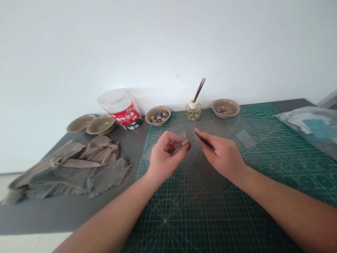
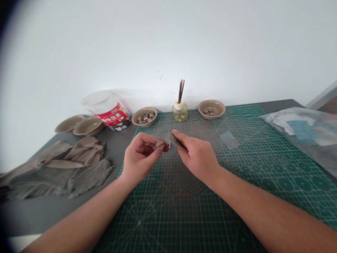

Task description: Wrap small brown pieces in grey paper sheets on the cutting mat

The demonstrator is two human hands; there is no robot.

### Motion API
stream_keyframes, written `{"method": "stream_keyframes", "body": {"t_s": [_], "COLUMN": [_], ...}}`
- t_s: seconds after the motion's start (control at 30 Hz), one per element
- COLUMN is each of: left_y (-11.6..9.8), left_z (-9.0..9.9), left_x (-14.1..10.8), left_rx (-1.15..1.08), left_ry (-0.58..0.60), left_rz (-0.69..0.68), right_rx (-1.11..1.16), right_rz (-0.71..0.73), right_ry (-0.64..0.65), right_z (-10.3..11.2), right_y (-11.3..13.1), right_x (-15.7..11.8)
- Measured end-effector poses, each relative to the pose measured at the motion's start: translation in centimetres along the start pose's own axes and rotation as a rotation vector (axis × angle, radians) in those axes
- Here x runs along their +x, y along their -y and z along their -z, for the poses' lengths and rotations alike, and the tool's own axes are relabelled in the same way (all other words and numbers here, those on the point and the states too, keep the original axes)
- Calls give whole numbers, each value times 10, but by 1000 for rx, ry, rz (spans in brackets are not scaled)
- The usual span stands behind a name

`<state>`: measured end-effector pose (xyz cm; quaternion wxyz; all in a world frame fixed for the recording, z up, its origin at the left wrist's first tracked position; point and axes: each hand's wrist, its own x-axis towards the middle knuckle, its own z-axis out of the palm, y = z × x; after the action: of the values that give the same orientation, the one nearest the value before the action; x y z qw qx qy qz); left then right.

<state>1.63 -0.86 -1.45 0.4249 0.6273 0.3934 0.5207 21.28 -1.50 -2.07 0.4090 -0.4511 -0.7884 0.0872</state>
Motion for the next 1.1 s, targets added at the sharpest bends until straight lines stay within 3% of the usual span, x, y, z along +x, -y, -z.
{"method": "stream_keyframes", "body": {"t_s": [0.1,0.27,0.53,0.73,0.93,1.1], "left_y": [1,8,12,7,6,6], "left_z": [1,5,6,4,5,3], "left_x": [0,1,1,0,1,5], "left_rx": [58,180,134,76,-14,-55], "left_ry": [-19,-35,-35,-39,-32,-58], "left_rz": [-45,-113,-134,-182,-183,-91], "right_rx": [18,-31,-98,-61,15,70], "right_rz": [56,360,398,363,19,-103], "right_ry": [-46,57,46,1,7,-33], "right_z": [3,2,-2,-5,-5,-3], "right_y": [7,14,11,14,6,6], "right_x": [-2,-5,-5,-7,-3,-1]}}
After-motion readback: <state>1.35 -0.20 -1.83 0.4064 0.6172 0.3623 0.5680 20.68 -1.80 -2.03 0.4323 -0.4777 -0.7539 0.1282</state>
